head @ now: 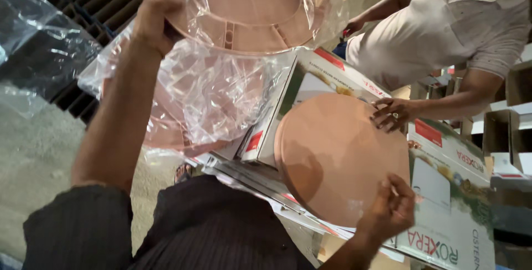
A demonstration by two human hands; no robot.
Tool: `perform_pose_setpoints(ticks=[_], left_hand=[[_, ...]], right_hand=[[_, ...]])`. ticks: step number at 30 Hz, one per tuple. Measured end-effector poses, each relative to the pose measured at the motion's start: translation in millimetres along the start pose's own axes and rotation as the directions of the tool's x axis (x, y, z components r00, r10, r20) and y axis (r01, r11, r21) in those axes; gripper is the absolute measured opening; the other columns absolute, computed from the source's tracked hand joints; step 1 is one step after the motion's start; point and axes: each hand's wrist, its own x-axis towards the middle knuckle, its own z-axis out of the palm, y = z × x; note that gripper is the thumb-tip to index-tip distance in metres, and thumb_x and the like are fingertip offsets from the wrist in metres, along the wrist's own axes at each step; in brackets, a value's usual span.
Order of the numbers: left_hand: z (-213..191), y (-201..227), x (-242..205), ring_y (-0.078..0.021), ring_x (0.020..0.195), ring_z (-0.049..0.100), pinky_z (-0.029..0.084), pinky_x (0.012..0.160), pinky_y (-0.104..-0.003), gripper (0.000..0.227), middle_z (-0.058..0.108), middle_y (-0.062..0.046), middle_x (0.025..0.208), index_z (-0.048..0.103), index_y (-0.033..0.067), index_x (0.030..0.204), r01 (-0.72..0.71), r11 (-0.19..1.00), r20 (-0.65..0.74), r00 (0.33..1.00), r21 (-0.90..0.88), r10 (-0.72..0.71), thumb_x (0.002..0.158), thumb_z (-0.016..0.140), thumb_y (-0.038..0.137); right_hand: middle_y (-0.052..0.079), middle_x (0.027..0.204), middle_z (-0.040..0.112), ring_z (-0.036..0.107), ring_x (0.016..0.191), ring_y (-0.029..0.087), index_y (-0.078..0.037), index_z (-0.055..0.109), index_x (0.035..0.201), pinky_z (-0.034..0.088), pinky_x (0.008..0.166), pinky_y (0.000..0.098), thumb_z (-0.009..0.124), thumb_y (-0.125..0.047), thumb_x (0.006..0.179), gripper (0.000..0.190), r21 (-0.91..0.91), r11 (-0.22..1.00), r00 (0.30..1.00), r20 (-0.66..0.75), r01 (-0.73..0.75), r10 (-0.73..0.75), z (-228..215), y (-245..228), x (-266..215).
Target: The person unpacks a pink toilet seat from a plastic bag, inspects it, and then places it back into the bag. They repeat this process with another toilet seat, handling them one at a time in a warehouse setting.
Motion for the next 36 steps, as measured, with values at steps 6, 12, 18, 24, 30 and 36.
perform_pose_setpoints(ticks=[6,12,18,24,30,36], left_hand=[[40.4,1.8,-58.5,-0.0290,0.107,0.068,0.062,0.090,-0.041,0.052,0.060,-0.019,0.116,0.048,-0.0105,0.134,-0.211,0.965,-0.004,0.977,0.154,0.214,0.084,0.060,-0.003],[64.3,15.2,-121.0,-0.0243,0.103,0.069,0.059,0.089,-0.035,0.043,0.066,-0.013,0.115,0.057,-0.0063,0.130,-0.110,0.994,0.131,0.985,-0.010,0.111,0.087,0.056,-0.005],[52.7,-9.7,-134.8,-0.0221,0.095,0.070,0.057,0.085,-0.032,0.042,0.071,-0.013,0.113,0.062,-0.0068,0.130,0.068,0.987,0.140,0.986,0.149,-0.089,0.089,0.055,-0.001],[15.2,-59.0,-99.3,-0.0195,0.093,0.069,0.055,0.082,-0.030,0.048,0.071,-0.010,0.112,0.064,-0.0027,0.133,0.220,0.904,0.202,0.929,0.367,-0.309,0.088,0.048,0.003],[24.3,-84.7,-87.6,-0.0208,0.102,0.068,0.054,0.088,-0.032,0.053,0.068,-0.011,0.122,0.056,-0.0021,0.146,0.279,0.886,0.225,0.899,0.369,-0.376,0.095,0.049,0.008],[85.8,-88.4,-96.0,-0.0175,0.137,0.055,0.046,0.114,-0.030,0.068,0.053,-0.006,0.154,0.038,0.0070,0.159,0.016,0.919,0.432,0.879,0.395,-0.201,0.092,0.048,0.000]], right_hand=[[0.009,0.107,0.072,0.068,0.090,0.013,0.003,0.067,0.115,0.059,0.086,0.0280,0.065,0.002,0.100,0.015,0.069,0.995,0.989,0.135,-0.070,0.060,46.5,-35.9,-26.7],[0.014,0.125,0.067,0.068,0.109,0.024,-0.001,0.058,0.131,0.058,0.089,0.0387,0.060,-0.022,0.106,0.033,0.322,0.915,0.958,0.229,-0.245,0.176,61.7,-29.7,-24.5],[0.012,0.134,0.062,0.063,0.118,0.024,-0.003,0.052,0.143,0.054,0.097,0.0403,0.056,-0.032,0.106,0.047,0.735,0.516,0.897,0.339,-0.440,0.282,33.6,21.7,11.2],[0.009,0.128,0.064,0.062,0.112,0.020,-0.002,0.053,0.145,0.052,0.095,0.0346,0.059,-0.024,0.101,0.050,0.503,0.714,0.873,0.291,-0.487,0.391,-14.3,31.3,21.7],[0.006,0.122,0.066,0.061,0.106,0.016,-0.001,0.055,0.147,0.050,0.094,0.0290,0.062,-0.016,0.095,0.054,0.372,0.737,0.825,0.215,-0.564,0.523,-37.8,36.9,13.9],[0.001,0.111,0.069,0.063,0.100,0.013,-0.005,0.062,0.131,0.052,0.089,0.0277,0.065,-0.012,0.094,0.038,0.448,0.676,0.788,0.116,-0.585,0.605,-48.2,48.1,-1.0]])
